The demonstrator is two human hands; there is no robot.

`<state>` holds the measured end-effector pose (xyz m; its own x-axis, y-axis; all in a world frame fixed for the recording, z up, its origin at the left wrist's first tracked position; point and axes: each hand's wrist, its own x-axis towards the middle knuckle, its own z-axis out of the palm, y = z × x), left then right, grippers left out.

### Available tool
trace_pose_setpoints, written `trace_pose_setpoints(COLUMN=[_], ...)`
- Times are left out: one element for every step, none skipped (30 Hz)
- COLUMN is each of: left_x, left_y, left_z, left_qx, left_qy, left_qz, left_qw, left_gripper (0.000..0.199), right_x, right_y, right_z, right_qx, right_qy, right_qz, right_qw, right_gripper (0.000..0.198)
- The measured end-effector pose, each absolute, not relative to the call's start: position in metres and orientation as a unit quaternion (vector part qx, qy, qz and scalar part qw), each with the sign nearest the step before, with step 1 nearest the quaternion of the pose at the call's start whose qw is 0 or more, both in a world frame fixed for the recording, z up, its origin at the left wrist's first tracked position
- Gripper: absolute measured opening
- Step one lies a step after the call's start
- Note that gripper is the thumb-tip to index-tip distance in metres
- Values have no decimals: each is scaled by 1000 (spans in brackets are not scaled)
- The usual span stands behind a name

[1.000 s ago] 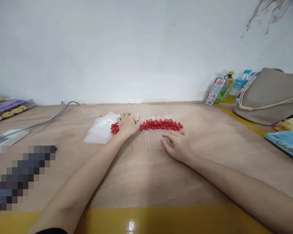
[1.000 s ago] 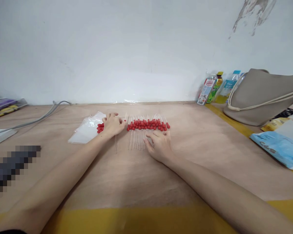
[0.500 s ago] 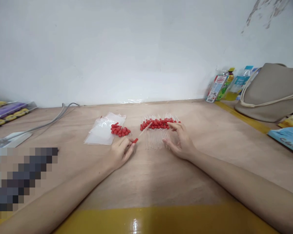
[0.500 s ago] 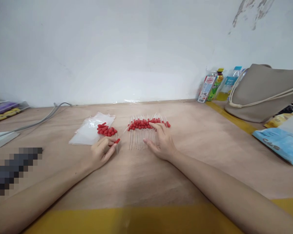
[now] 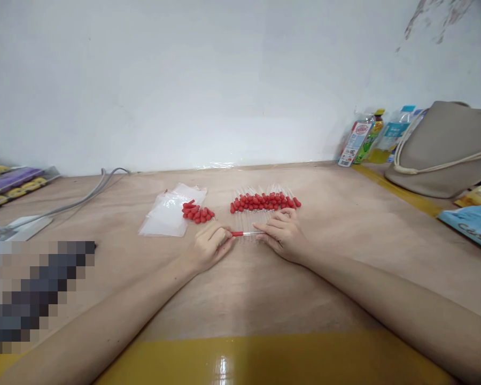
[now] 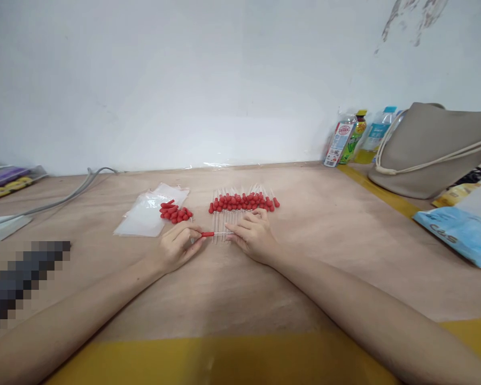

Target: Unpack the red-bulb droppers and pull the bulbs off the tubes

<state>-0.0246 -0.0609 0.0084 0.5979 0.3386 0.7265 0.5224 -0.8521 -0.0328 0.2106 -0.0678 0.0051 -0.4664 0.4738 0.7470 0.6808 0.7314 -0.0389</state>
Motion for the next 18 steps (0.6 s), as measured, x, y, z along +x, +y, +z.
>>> trace_pose_setpoints(left_x=[-23,-22,-20,-19,-18,-17,-17,-16,-16,-16,-16,-16,-16,-16,-16,-16,-16,-16], left_y=[-61,-61,-61,-61,-61,-61,-61,-61,-61,-61,-61,-61,-62,-62,-62,-62,-62,-62], left_z=[10,11,13,15,16,18,19,19,19,19,19,18,18,18,18,18,19,19], left_qx=[-885,-886,-888,-890,-894,-898,-901,-903,-905,-906,-908,-909,-911,-912,-914,-916,-917,-919], left_qy=[-243,-244,-245,-244,-241,-236,-231,-226,-223,-220,-218,-214,-210,-205,-200,-196,-195,-194], left_qz=[-376,-372,-364,-355,-345,-338,-333,-331,-328,-326,-323,-320,-317,-315,-311,-306,-301,-295], left_qw=[126,133,139,146,152,154,155,155,155,156,157,159,161,164,167,170,173,174], left_gripper=[9,14,19,22,24,23,20,17,15,13,12,11,11,11,11,11,11,11], right_x=[209,208,207,207,206,206,206,205,205,205,205,204,204,204,204,204,204,204], right_y=[-68,-68,-68,-69,-69,-70,-71,-71,-72,-73,-73,-73,-73,-73,-72,-72,-71,-71], right_z=[5,5,4,5,5,5,5,6,6,6,5,5,4,3,3,2,1,1], right_qx=[-341,-340,-337,-333,-326,-319,-311,-303,-297,-294,-292,-290,-288,-286,-284,-283,-282,-281], right_qy=[-848,-850,-852,-854,-856,-858,-861,-863,-865,-866,-867,-867,-867,-867,-867,-868,-869,-870], right_qz=[-130,-126,-122,-119,-117,-116,-115,-115,-113,-111,-110,-110,-111,-112,-112,-112,-111,-110], right_qw=[384,382,382,382,384,385,387,388,388,388,389,389,391,392,392,392,392,390], right_gripper=[24,24,24,24,24,23,23,22,22,21,21,21,22,22,22,22,22,23])
